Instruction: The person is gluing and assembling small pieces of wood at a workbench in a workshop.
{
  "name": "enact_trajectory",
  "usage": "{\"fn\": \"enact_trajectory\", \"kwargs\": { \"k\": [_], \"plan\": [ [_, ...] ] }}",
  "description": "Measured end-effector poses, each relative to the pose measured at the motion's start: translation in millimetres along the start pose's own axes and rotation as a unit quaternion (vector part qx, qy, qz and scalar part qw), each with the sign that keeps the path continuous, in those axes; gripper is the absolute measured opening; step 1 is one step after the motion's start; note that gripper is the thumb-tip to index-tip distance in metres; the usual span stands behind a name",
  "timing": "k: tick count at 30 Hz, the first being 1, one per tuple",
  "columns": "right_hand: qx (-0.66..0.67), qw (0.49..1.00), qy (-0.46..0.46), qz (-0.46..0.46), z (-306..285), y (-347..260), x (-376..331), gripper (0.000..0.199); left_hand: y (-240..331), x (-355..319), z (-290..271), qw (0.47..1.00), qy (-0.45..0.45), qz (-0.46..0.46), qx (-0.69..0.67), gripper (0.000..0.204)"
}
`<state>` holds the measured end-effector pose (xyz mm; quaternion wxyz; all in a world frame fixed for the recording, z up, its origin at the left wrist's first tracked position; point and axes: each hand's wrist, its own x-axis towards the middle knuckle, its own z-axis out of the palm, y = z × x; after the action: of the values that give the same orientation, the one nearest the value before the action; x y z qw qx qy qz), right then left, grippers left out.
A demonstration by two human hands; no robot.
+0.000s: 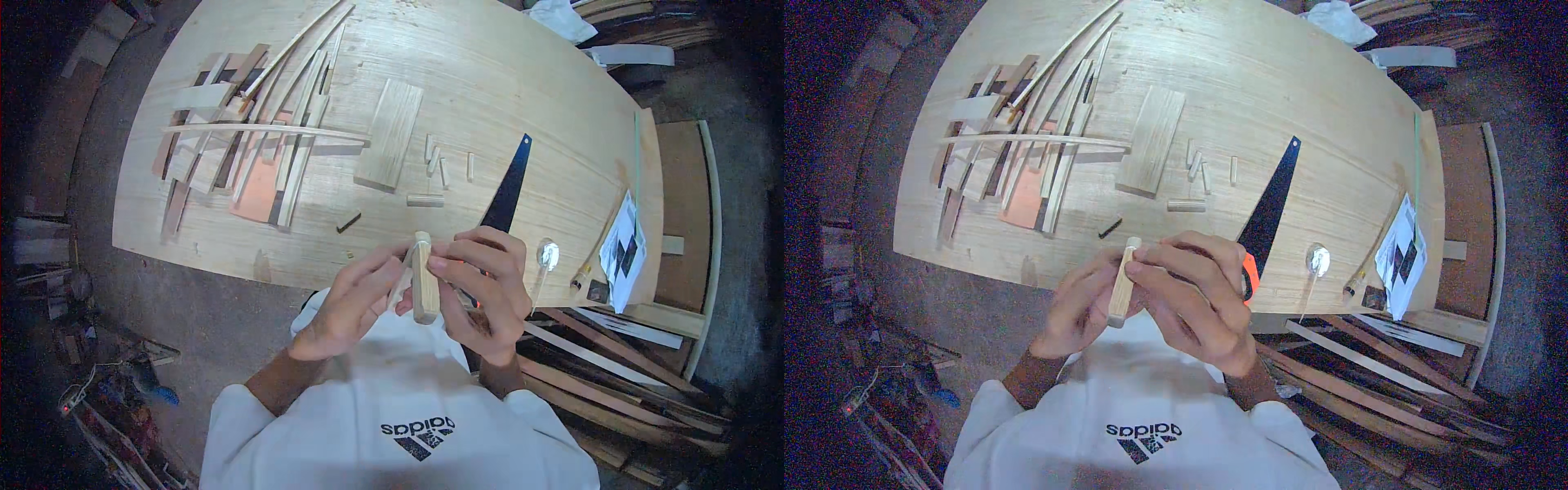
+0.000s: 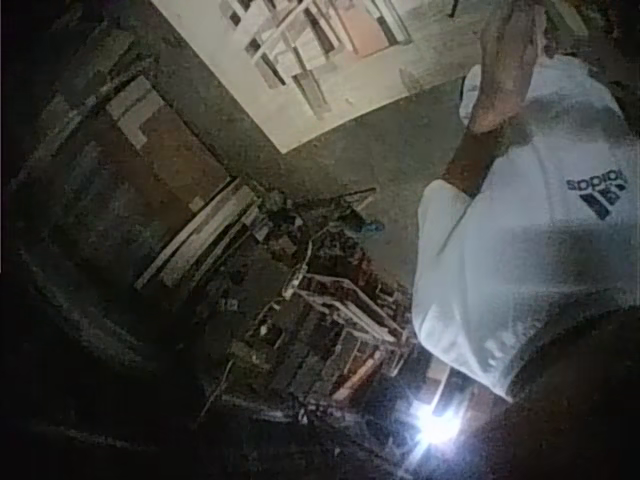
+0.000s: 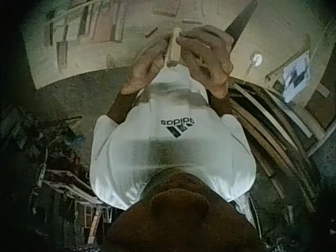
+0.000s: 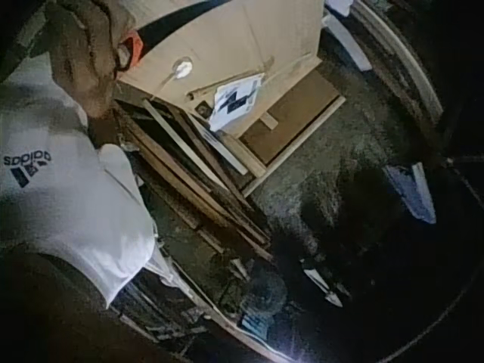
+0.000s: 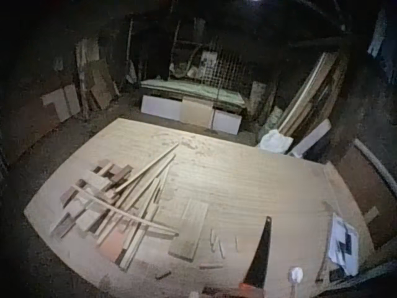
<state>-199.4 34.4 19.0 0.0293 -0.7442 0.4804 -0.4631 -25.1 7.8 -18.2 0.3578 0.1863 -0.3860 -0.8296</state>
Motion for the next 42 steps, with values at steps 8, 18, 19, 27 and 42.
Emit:
{"fn": "enact_trajectory", "kwargs": {
  "k": [8,18,19,27,42],
  "plan": [
    [-0.005,1.000,-0.023,0.003,1,0,-3,0.044,6,-2,7,1.000,0.013,-0.014,-0.007,0.081],
    [0.002,1.000,-0.010,0.005,5,0,-6,0.045,2,-2,1,0.999,0.011,-0.010,0.036,0.094],
    [0.001,1.000,-0.017,0.005,5,0,-6,0.045,2,-2,0,0.999,0.012,-0.013,0.045,0.092],
    [-0.016,1.000,-0.018,0.005,5,-2,-6,0.046,5,-4,2,0.992,0.046,-0.024,0.111,0.088],
    [-0.028,0.999,-0.015,-0.006,3,-2,-8,0.045,4,1,9,0.987,0.075,0.018,0.142,0.092]
  ]
}}
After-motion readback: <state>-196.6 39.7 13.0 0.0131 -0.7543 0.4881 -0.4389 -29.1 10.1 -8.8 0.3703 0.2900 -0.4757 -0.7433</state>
